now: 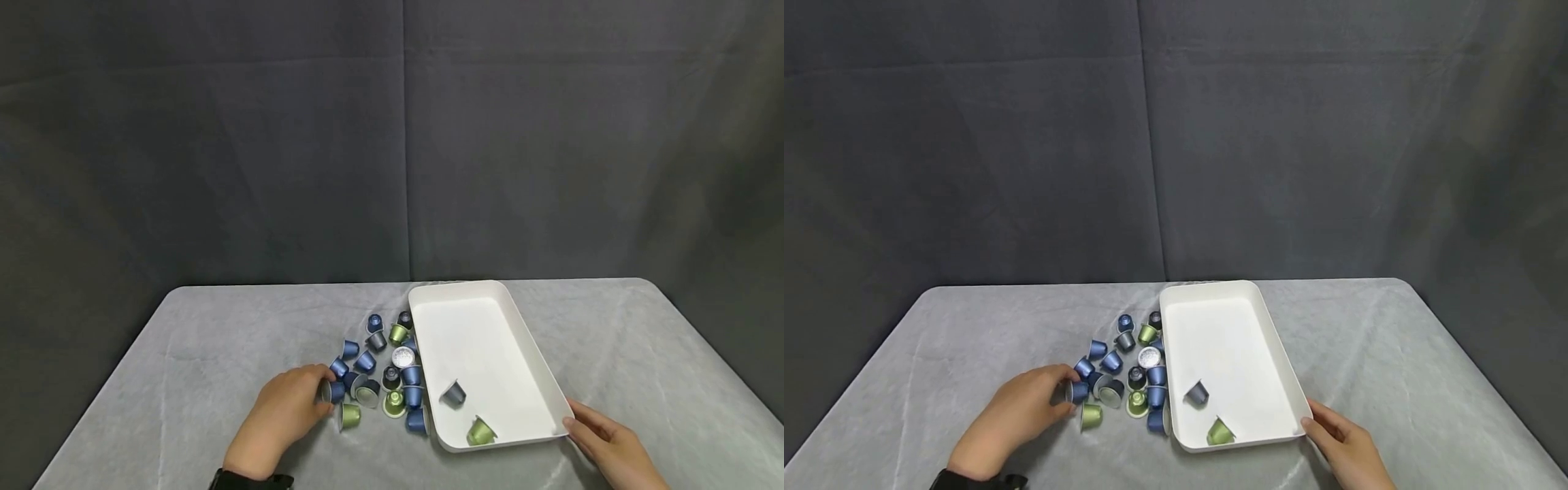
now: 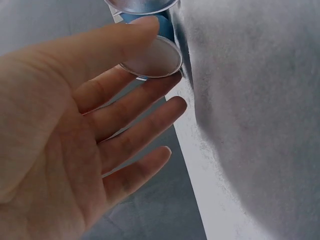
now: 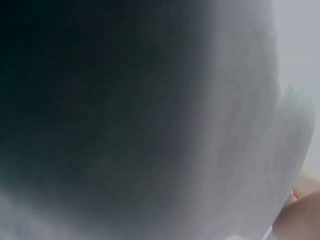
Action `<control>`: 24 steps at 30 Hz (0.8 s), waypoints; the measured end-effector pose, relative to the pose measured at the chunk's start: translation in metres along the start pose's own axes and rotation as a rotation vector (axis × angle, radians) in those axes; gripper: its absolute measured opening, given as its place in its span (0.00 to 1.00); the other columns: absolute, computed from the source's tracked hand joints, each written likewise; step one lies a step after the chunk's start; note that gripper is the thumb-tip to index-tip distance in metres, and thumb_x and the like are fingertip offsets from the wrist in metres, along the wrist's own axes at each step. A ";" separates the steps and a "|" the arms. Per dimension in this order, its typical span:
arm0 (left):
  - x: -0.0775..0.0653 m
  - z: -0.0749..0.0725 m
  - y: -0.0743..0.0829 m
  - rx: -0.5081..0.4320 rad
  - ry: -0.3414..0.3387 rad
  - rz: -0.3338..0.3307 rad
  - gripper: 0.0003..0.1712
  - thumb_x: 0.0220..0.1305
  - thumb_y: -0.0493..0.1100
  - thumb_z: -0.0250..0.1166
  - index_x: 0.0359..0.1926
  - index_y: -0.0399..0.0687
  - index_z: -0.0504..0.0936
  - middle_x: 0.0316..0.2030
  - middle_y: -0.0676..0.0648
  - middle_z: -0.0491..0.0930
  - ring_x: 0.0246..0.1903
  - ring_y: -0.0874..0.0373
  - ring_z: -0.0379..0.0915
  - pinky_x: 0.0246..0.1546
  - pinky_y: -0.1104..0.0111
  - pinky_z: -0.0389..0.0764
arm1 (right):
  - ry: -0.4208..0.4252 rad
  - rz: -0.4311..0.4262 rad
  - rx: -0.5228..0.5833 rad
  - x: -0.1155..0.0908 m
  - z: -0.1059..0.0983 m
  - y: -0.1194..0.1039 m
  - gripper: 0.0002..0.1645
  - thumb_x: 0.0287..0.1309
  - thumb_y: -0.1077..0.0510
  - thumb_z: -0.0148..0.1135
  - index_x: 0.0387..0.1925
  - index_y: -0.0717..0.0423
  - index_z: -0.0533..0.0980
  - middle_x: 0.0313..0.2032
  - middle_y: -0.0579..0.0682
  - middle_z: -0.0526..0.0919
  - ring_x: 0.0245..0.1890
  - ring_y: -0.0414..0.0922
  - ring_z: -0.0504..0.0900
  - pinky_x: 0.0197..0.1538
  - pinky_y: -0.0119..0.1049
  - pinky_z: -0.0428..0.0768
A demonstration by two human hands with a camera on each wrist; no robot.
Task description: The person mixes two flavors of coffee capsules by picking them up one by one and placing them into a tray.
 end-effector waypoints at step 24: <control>-0.007 -0.022 0.022 -0.029 0.141 0.075 0.22 0.54 0.40 0.75 0.51 0.46 0.82 0.43 0.49 0.80 0.45 0.52 0.78 0.46 0.55 0.78 | -0.016 -0.017 -0.008 -0.003 0.000 -0.002 0.43 0.69 0.44 0.58 0.71 0.70 0.59 0.68 0.69 0.62 0.65 0.56 0.69 0.52 0.35 0.80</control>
Point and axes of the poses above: each hand's wrist, its own x-axis towards the middle knuckle, its own z-axis out of the palm, y = z × x, the point moved 6 cm from there along x, towards the middle knuckle
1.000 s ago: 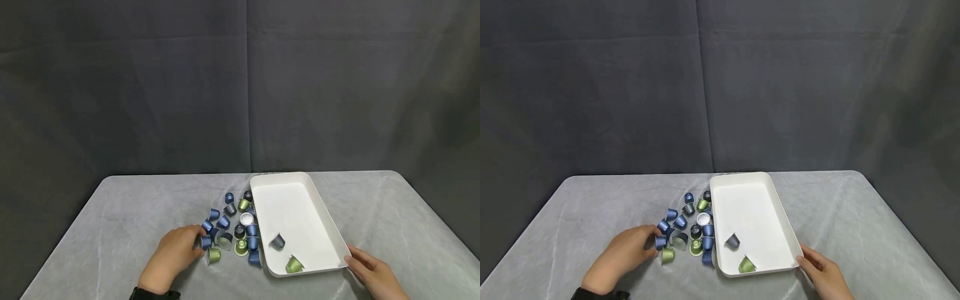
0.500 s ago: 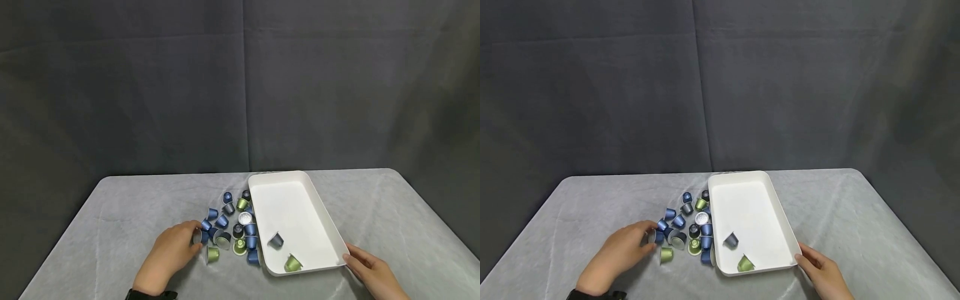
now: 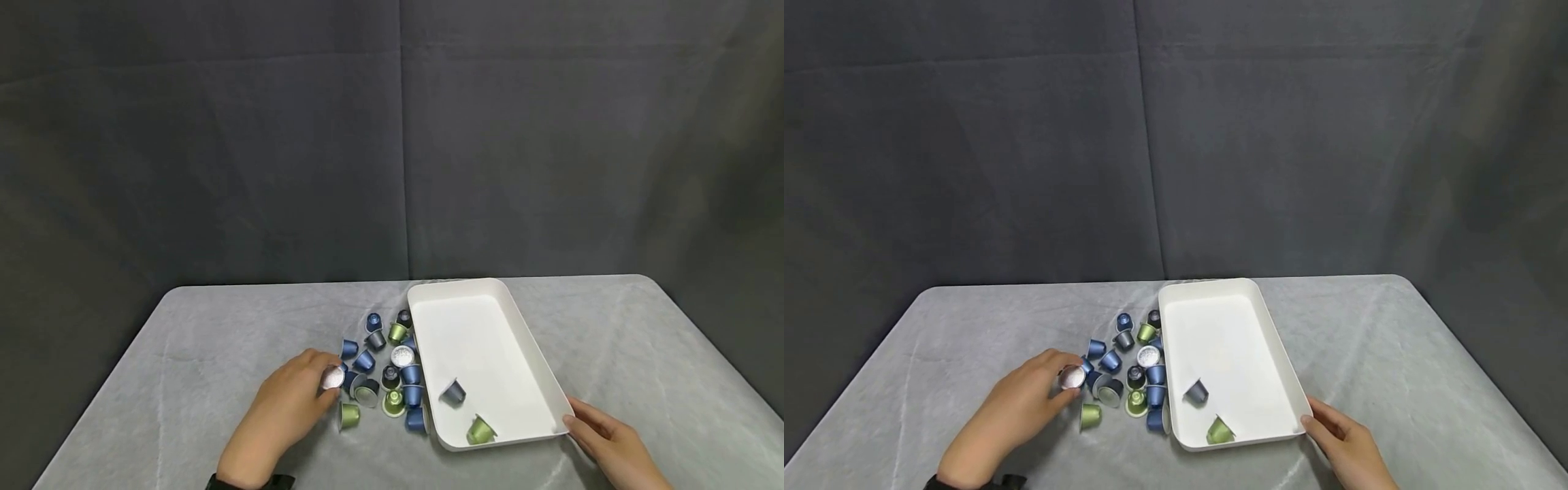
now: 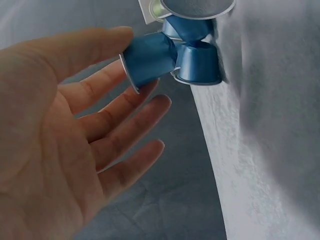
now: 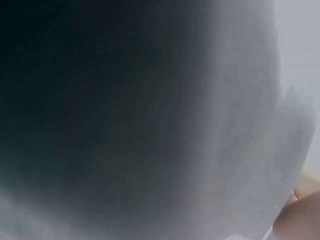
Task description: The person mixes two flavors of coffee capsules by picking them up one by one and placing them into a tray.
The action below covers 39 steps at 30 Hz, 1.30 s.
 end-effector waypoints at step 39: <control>0.011 0.032 0.079 -0.057 -0.092 0.347 0.22 0.60 0.49 0.72 0.52 0.50 0.79 0.47 0.56 0.78 0.41 0.65 0.73 0.47 0.62 0.77 | 0.036 -0.006 -0.043 -0.003 -0.002 -0.003 0.42 0.69 0.43 0.58 0.70 0.69 0.61 0.66 0.68 0.67 0.63 0.59 0.71 0.53 0.39 0.80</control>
Point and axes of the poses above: each hand's wrist, its own x-axis towards the middle knuckle, its own z-axis out of the palm, y = z × x, the point moved 6 cm from there along x, towards the middle knuckle
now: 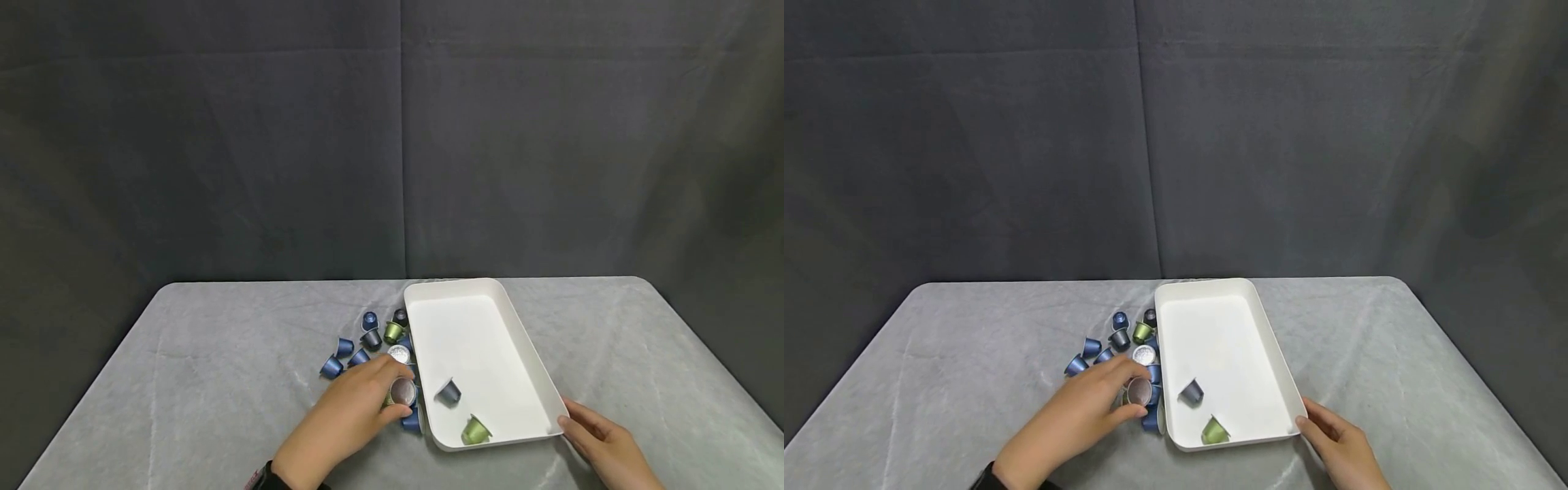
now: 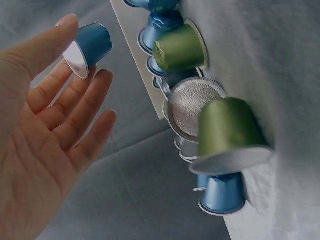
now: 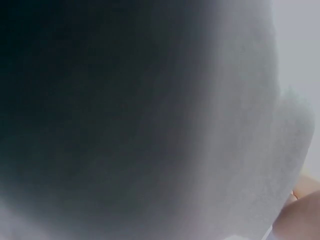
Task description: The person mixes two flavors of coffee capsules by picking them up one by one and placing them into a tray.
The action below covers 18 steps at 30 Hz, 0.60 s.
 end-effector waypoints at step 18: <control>0.026 0.006 0.035 0.102 -0.005 0.141 0.21 0.60 0.44 0.73 0.54 0.53 0.79 0.47 0.56 0.77 0.40 0.62 0.76 0.42 0.69 0.77 | -0.021 0.003 0.044 -0.003 0.001 -0.003 0.43 0.70 0.43 0.56 0.71 0.70 0.59 0.69 0.68 0.60 0.67 0.57 0.65 0.56 0.36 0.78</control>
Point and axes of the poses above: each hand's wrist, its own x-axis towards the middle knuckle, its own z-axis out of the palm, y = z × x, the point moved 6 cm from there along x, towards the middle knuckle
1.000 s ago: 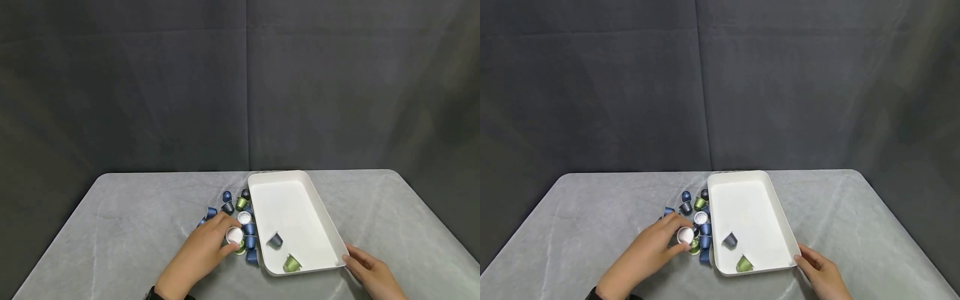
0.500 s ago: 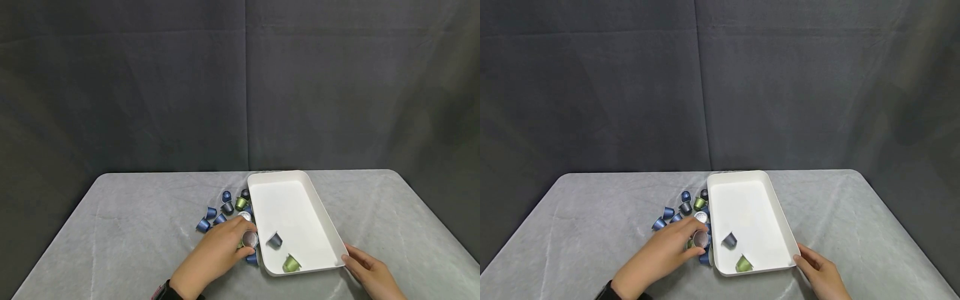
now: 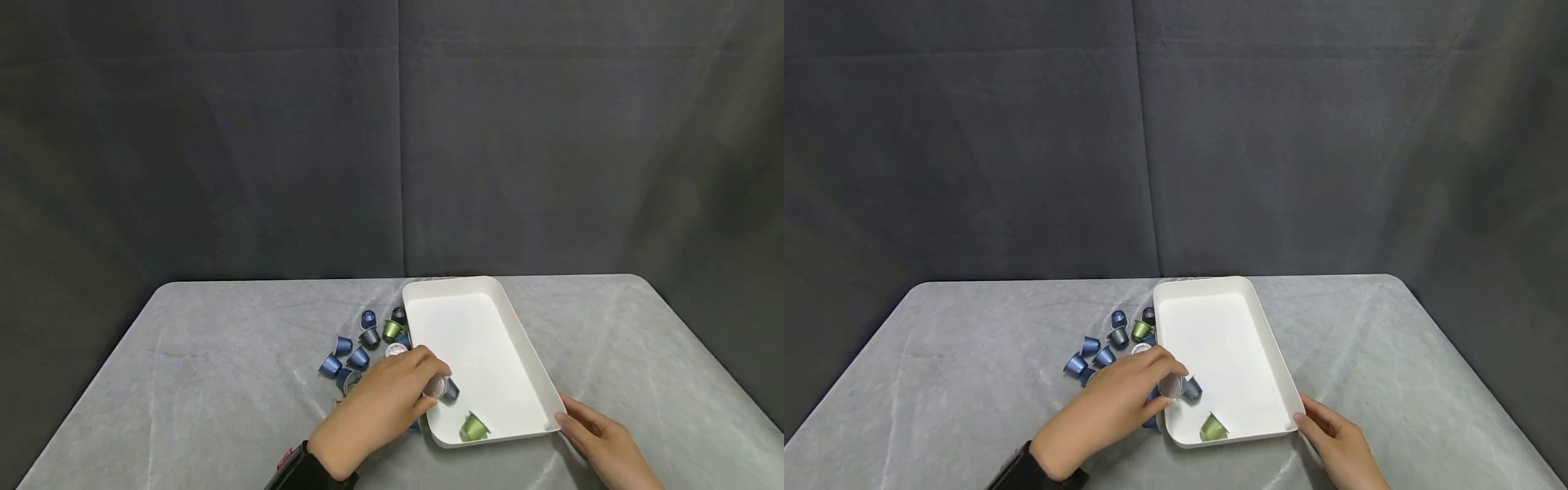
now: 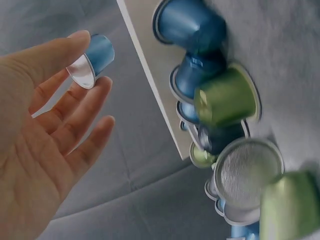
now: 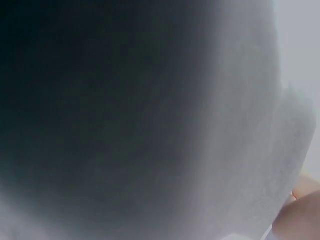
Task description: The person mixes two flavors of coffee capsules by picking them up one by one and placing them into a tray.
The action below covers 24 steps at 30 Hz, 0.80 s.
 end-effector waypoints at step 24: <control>0.016 0.028 0.039 0.150 -0.006 0.145 0.16 0.62 0.48 0.71 0.50 0.54 0.83 0.45 0.56 0.78 0.42 0.64 0.76 0.45 0.73 0.75 | 0.040 -0.020 -0.025 -0.002 -0.002 0.000 0.40 0.69 0.45 0.58 0.69 0.69 0.63 0.67 0.67 0.65 0.63 0.51 0.70 0.53 0.32 0.79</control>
Point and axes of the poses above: each hand's wrist, its own x-axis towards the middle knuckle, its own z-axis out of the palm, y = z × x, the point moved 6 cm from there along x, towards the middle knuckle
